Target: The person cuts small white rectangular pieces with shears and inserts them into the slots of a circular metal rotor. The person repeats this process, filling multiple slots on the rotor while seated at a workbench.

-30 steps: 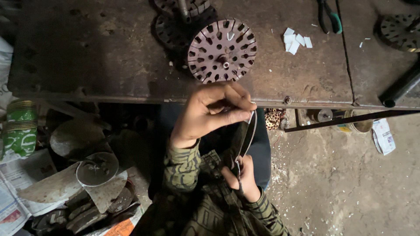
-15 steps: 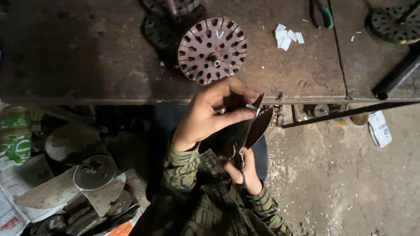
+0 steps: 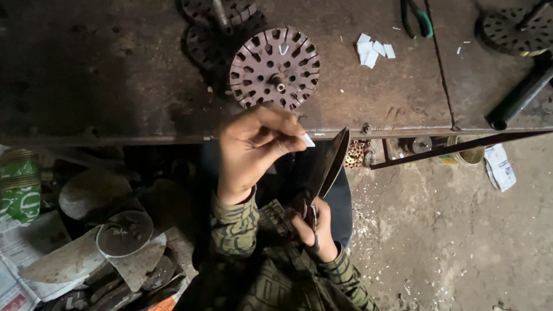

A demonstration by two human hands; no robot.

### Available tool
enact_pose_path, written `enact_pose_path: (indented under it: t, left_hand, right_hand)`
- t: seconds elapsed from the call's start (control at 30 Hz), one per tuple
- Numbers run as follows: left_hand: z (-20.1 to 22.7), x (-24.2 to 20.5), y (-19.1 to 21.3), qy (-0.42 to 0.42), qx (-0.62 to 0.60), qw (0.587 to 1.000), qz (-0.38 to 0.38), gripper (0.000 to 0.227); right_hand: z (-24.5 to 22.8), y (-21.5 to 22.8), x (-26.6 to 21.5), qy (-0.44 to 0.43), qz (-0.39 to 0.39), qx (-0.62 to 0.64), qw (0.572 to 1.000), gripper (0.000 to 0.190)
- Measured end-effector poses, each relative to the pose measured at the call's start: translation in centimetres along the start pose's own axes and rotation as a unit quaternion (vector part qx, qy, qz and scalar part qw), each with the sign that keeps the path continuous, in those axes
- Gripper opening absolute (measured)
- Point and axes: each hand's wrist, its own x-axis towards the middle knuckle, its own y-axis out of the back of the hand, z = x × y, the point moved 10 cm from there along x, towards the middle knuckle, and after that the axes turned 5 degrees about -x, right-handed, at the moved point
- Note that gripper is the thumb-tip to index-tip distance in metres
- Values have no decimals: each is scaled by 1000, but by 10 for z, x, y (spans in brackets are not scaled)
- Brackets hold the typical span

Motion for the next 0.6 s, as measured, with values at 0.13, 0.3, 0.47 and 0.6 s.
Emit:
enact_pose_path:
  t: [0.13,0.3,0.47,0.6]
  left_hand:
    - [-1,-1,4,-8,-5,998,62,16]
    - [19,7,-10,-91,138,985,42,14]
    - [16,12,-25,-24,305,952,-10,18]
    - [17,13,-33,-56,175,982,-41,23]
  right_hand:
    - [7,1,-5,-28,7,31,999,8]
    - [4,11,-5,-18,22,-4,1000,8]
    - [4,9,-6,-33,8,35,999,15]
    - [5,-3,-9,-81,-40,83,992,24]
